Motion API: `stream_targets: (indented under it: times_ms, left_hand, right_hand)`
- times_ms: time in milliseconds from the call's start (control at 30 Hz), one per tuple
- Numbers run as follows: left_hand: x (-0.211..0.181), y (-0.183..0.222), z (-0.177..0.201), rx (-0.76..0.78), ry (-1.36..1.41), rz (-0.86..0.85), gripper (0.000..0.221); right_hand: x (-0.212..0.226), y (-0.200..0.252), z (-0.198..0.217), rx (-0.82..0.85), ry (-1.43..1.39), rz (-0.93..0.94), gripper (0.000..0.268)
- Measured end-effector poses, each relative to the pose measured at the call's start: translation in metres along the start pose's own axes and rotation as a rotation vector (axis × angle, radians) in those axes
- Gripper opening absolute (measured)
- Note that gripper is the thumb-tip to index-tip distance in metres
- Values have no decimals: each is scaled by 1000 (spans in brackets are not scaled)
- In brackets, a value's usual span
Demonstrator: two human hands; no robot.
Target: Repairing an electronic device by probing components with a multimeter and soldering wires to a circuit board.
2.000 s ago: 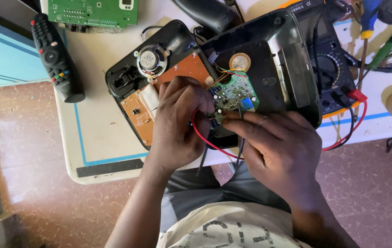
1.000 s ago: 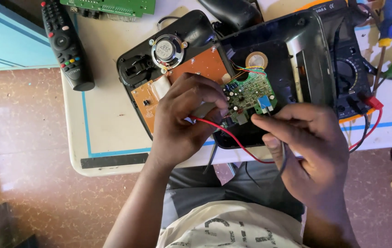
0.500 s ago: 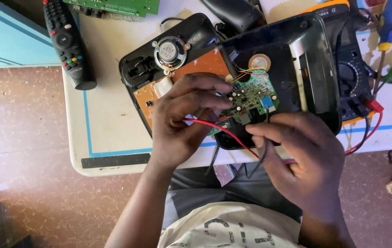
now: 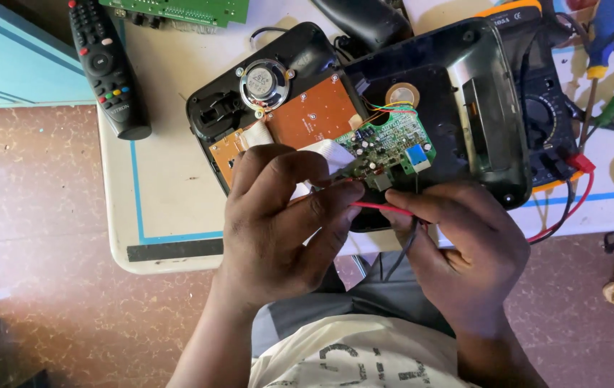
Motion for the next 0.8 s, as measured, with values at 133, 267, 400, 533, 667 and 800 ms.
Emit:
stream_targets:
  times_ms: [133,267,400,533,667,800]
  left_hand:
    - [8,7,2,16,-78,74,16]
    - [26,2,0,-10,87,227,14]
    - [32,-7,-5,-7,275,229,13]
    - [41,-8,-17,39,387,216,10]
    - [54,2,-26,34,468,272,10]
    - [45,-2,-21,14,426,198,12]
  right_hand:
    - [3,-4,5,13,-40,-4,12]
    - [1,-7,12,56,-100,-151,39]
    - [-15,0,15,-43,-213,-318,15]
    - [-27,9,9,-97,-260,-304,19]
    - [-15,-3,9,-21,-141,-219,16]
    - [9,-14,4,33,-73,-22,6]
Point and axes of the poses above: each hand's wrist, its own y-axis away from the middle knuckle, its own z-axis out of the back of the hand, x = y × z, the point moved 8 cm from there along -y, towards the middle knuckle, and after that the axes turned 3 degrees about -x, right-handed, at the moved point
